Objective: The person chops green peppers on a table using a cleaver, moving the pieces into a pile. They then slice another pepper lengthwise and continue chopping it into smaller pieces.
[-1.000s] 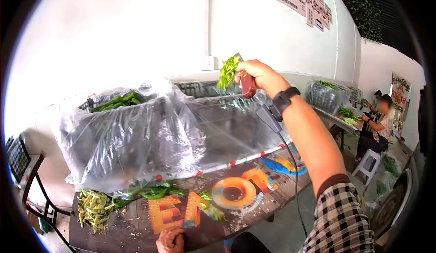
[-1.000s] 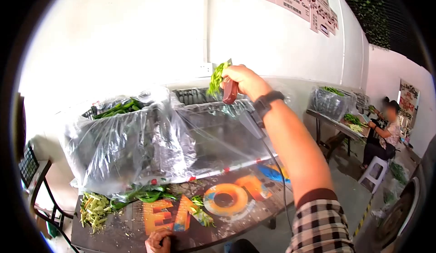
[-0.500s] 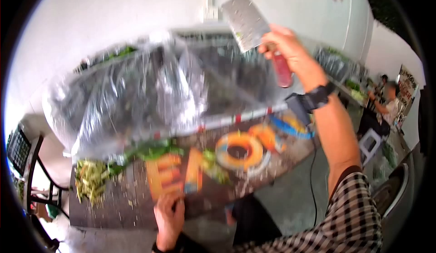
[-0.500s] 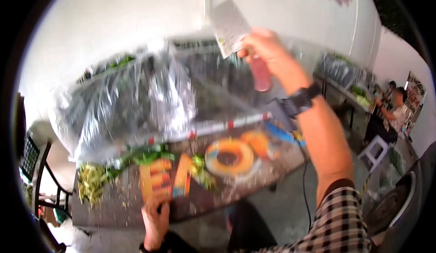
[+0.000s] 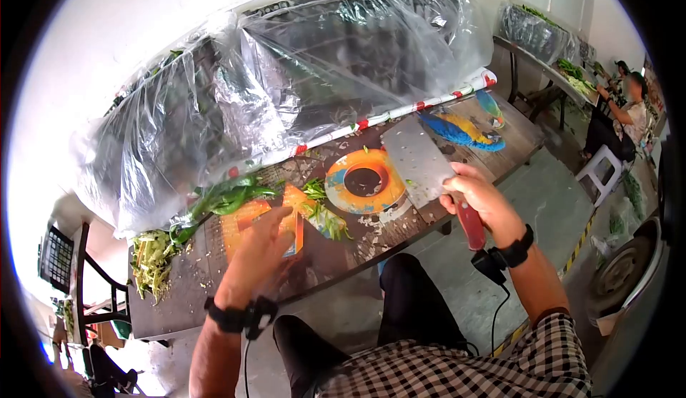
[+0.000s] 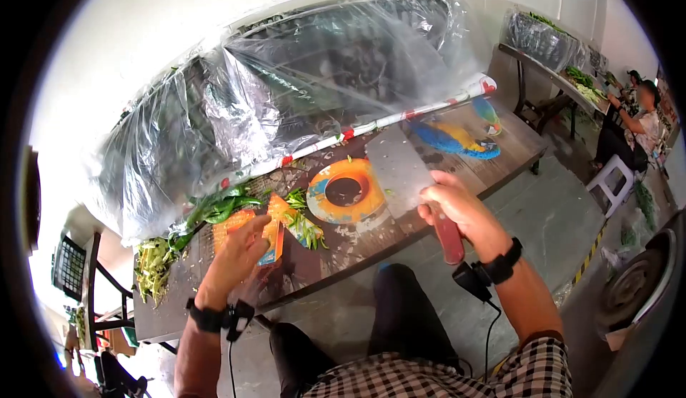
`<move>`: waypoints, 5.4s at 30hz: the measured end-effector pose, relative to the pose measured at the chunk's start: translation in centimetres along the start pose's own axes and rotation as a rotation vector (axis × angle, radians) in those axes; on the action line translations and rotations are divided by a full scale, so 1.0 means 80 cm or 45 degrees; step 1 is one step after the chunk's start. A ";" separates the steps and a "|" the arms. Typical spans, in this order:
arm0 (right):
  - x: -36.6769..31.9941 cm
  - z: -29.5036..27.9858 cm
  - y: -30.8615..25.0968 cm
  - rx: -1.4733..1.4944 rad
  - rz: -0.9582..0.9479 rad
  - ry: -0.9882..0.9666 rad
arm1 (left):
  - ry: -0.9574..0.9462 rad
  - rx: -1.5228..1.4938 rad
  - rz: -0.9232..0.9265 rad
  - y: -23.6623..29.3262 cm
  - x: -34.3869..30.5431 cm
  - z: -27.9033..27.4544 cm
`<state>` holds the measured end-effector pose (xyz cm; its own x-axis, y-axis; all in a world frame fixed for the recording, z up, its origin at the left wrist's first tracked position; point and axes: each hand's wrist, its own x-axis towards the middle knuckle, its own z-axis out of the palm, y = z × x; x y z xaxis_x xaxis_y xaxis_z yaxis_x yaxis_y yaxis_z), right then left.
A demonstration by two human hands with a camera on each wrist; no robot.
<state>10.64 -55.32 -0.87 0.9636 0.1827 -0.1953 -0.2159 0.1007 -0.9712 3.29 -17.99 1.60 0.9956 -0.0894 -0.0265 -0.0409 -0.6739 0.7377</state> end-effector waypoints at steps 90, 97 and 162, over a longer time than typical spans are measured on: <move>0.165 0.191 -0.359 -0.793 -1.093 0.191 | 0.916 0.239 0.317 -0.077 -0.118 0.019; 0.032 0.140 -0.212 -0.490 -0.715 -0.374 | 1.027 0.250 0.355 -0.087 -0.104 0.028; 0.017 0.097 0.046 -0.197 -0.520 -0.221 | 0.596 -1.904 -0.157 -0.056 -0.108 0.025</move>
<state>9.95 -47.13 -3.62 0.9213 0.3207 0.2197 0.2139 0.0540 -0.9754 -5.28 -15.62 -2.83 0.9347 0.3266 -0.1404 -0.1261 0.6739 0.7280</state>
